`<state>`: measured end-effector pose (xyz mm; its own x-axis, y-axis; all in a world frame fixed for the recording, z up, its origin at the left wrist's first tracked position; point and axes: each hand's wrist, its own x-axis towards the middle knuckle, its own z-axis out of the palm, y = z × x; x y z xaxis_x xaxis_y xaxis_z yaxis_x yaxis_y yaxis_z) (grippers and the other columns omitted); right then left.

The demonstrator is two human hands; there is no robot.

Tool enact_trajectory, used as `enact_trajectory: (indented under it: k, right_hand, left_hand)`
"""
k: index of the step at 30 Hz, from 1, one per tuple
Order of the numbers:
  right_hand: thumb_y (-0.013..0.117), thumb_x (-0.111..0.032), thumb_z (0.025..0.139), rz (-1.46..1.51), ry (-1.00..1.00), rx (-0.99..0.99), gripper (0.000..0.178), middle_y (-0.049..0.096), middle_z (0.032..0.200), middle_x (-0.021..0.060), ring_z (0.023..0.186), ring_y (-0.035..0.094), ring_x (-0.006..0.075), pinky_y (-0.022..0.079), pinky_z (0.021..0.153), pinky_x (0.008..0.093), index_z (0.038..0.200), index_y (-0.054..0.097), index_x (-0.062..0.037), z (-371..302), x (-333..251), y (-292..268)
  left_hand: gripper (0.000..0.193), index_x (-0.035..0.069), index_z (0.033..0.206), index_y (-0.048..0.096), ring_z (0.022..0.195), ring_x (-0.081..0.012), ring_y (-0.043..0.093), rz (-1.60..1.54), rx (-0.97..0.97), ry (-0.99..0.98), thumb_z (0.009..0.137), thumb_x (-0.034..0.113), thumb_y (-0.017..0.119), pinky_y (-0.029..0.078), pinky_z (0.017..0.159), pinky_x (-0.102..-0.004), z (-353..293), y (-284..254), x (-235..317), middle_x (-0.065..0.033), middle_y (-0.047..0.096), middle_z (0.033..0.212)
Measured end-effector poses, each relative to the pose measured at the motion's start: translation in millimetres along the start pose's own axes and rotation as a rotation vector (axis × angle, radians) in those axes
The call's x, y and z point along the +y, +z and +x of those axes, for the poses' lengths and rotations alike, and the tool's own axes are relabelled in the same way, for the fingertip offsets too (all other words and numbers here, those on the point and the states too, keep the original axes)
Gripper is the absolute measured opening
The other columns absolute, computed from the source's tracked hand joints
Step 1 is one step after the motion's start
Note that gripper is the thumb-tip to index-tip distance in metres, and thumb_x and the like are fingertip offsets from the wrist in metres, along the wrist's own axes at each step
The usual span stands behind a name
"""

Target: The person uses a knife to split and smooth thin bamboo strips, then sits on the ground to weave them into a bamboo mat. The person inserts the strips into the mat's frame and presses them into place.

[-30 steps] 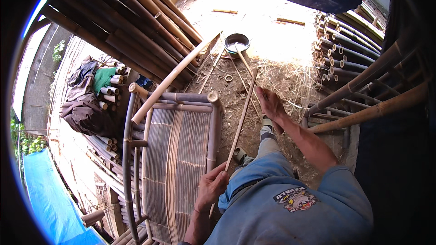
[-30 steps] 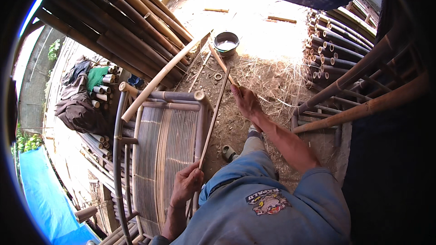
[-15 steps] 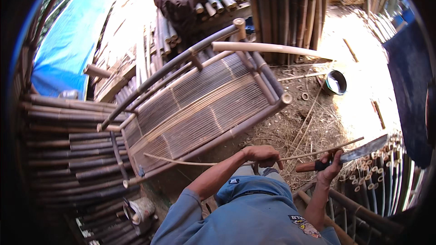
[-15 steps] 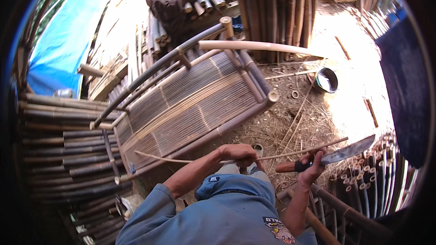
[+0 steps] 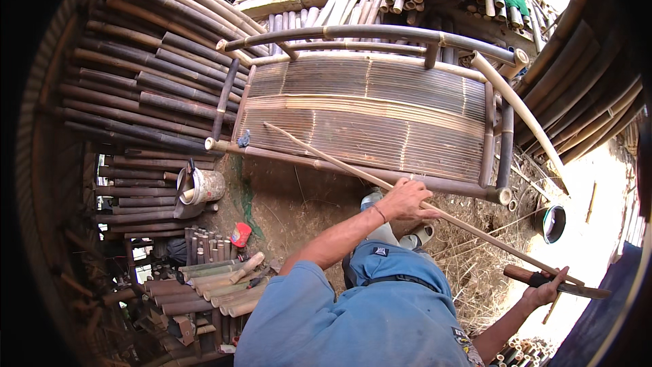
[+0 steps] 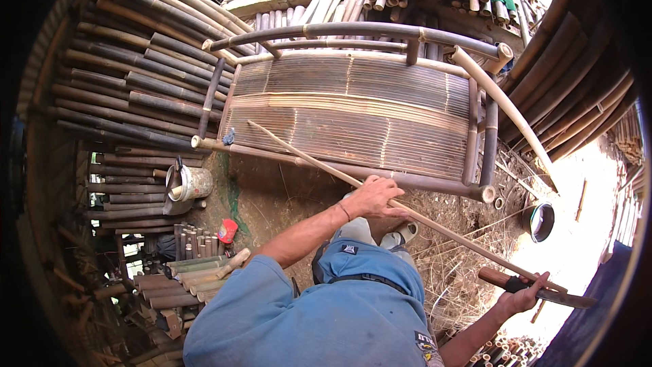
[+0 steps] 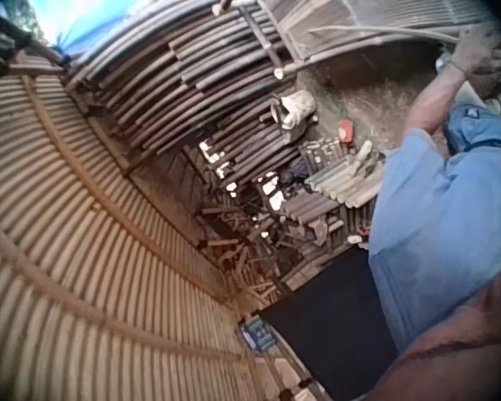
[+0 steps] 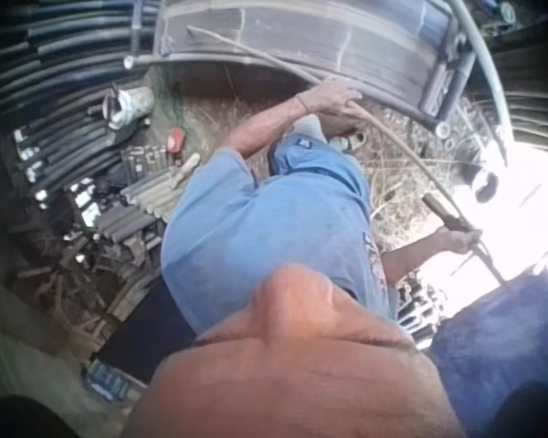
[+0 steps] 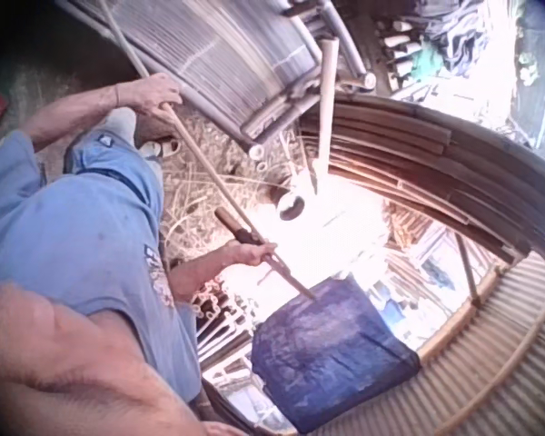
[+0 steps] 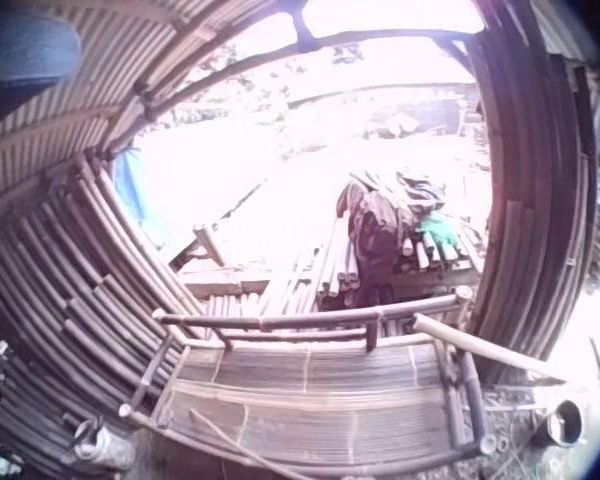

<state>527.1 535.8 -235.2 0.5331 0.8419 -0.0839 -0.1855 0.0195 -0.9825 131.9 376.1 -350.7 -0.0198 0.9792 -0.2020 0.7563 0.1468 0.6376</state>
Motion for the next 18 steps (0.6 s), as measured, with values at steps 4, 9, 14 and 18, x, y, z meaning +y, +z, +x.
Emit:
enact_trajectory:
  k: [4, 9, 14, 18]
  right_hand:
    - [0.072, -0.028, 0.089, -0.101, 0.050, 0.018, 0.026, 0.046, 0.068, -0.0015, 0.057, 0.044, 0.0075, 0.039, 0.053, 0.0221, 0.086, 0.054, -0.0101, 16, 23, 21]
    - [0.068, -0.040, 0.090, -0.448, 0.185, 0.012, 0.037, 0.055, 0.069, 0.0048, 0.044, 0.045, 0.0084, 0.037, 0.038, 0.0234, 0.091, 0.056, -0.0052, 4, 95, 61]
    - [0.063, -0.041, 0.090, -0.983, 0.309, -0.168, 0.044, 0.064, 0.083, 0.0143, 0.049, 0.055, 0.0174, 0.044, 0.044, 0.0329, 0.104, 0.056, -0.0004, -24, 198, 100]
    - [0.067, -0.027, 0.084, -1.398, 0.029, -0.485, 0.048, 0.064, 0.091, 0.0192, 0.076, 0.062, 0.0312, 0.049, 0.072, 0.0416, 0.117, 0.052, 0.0039, -52, 270, 153]
  left_hand:
    - [0.062, 0.006, 0.081, 0.065, 0.080, -0.0335, 0.061, -0.001, -0.219, -0.082, 0.084, 0.068, 0.054, 0.047, 0.071, -0.0446, -2, -51, -67, -0.0143, 0.061, 0.076]
    - [0.057, 0.004, 0.072, 0.061, 0.077, -0.0355, 0.061, -0.022, 0.011, 0.009, 0.089, 0.058, 0.054, 0.047, 0.066, -0.0464, 3, -74, -124, -0.0153, 0.061, 0.073]
    - [0.053, 0.005, 0.074, 0.062, 0.082, -0.0362, 0.062, 0.197, -0.144, -0.199, 0.090, 0.055, 0.052, 0.045, 0.071, -0.0487, 12, -93, -236, -0.0166, 0.065, 0.082]
    - [0.052, 0.006, 0.086, 0.066, 0.091, -0.0344, 0.062, 0.345, -0.241, -0.379, 0.090, 0.055, 0.050, 0.043, 0.080, -0.0484, 18, -76, -304, -0.0161, 0.068, 0.089]
